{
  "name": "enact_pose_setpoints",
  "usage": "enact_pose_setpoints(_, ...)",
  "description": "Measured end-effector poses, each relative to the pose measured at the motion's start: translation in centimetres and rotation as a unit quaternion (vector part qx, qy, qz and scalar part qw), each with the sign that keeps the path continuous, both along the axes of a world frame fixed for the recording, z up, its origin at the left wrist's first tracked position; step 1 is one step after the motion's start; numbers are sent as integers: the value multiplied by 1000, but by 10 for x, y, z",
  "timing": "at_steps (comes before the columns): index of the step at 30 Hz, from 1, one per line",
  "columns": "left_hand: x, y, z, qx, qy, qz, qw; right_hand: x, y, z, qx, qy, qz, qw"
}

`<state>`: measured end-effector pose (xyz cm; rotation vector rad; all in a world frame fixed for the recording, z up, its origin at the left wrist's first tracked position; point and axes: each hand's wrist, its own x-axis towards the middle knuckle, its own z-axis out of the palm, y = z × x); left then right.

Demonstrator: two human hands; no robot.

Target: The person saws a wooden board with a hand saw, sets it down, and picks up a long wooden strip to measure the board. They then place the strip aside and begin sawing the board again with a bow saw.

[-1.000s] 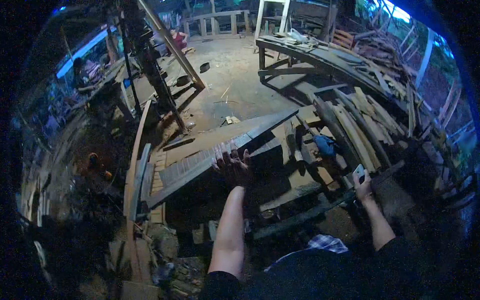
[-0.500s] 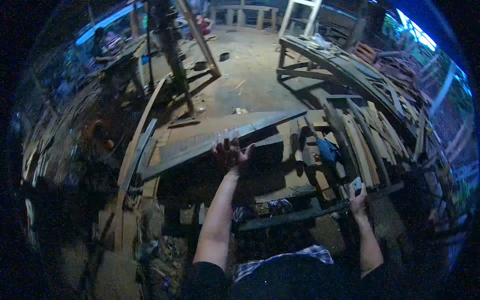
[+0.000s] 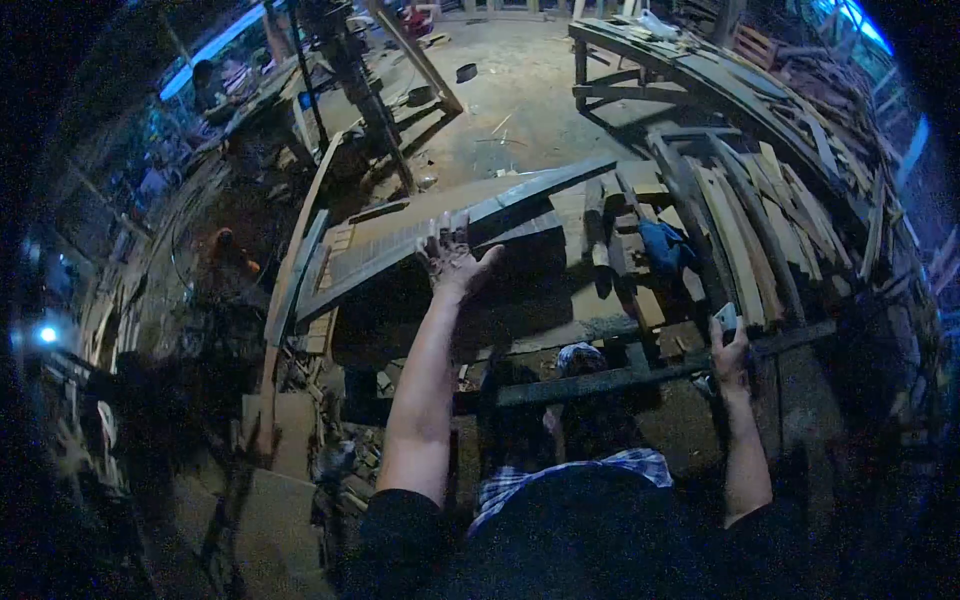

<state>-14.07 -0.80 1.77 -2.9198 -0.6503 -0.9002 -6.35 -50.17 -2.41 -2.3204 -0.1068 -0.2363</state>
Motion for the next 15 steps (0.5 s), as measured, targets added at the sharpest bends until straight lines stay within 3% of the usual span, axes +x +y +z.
enact_pose_setpoints(1,0,-1,2,-8,4,3,1000,-24,24,35,21,-18,-7,1000)
enact_pose_setpoints(4,0,0,7,-13,31,-2,999,-13,17,16,68,-15,2,998)
enact_pose_setpoints(5,0,1,7,-10,23,-7,1000,-16,16,16,-11,-84,-4,996)
enact_pose_setpoints(9,-2,-1,7,5,16,-2,1000,-12,13,15,-26,-21,-21,999)
enact_pose_setpoints(12,3,4,4,1,24,7,1000,-1,2,-14,-38,-129,-8,991)
enact_pose_setpoints(15,5,4,25,-45,63,19,997,-11,10,13,-37,-22,-31,999)
